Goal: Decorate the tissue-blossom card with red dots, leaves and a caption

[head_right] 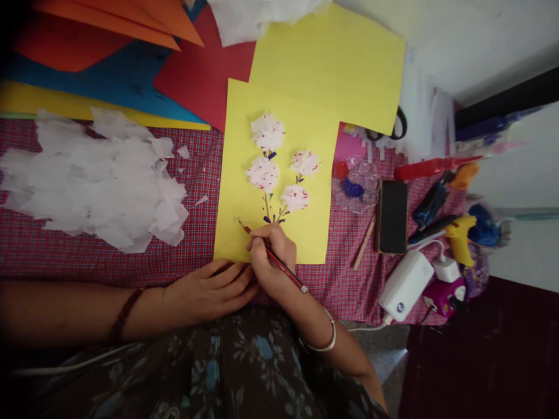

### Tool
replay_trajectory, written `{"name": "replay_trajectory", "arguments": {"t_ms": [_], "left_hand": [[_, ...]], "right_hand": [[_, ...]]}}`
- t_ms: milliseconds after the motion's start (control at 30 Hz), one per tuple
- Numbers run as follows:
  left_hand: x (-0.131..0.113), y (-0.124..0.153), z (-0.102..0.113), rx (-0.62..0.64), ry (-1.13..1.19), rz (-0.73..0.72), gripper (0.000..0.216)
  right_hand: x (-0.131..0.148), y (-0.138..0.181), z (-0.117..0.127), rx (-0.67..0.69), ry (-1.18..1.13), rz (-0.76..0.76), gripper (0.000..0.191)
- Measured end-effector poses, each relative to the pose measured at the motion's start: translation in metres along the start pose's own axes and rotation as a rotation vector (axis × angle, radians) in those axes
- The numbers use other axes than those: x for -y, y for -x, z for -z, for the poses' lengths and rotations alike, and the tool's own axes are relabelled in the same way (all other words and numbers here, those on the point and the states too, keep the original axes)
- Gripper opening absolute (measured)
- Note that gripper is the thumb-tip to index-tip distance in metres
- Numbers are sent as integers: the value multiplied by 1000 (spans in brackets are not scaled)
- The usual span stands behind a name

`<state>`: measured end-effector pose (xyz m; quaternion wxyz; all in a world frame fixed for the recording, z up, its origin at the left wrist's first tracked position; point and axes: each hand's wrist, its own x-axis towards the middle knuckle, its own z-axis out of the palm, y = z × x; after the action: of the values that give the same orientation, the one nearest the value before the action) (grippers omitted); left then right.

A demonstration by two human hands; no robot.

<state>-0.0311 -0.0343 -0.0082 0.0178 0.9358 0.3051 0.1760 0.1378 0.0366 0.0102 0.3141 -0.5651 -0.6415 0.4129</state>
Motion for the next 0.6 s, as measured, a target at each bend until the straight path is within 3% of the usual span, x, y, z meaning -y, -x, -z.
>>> {"name": "replay_trajectory", "arguments": {"t_ms": [467, 600], "left_hand": [[0, 0, 0, -2, 18, 4, 27], [2, 0, 2, 0, 7, -7, 28]], "right_hand": [[-3, 2, 2, 66, -74, -42, 10], [0, 4, 8, -11, -190, -38, 14]]}}
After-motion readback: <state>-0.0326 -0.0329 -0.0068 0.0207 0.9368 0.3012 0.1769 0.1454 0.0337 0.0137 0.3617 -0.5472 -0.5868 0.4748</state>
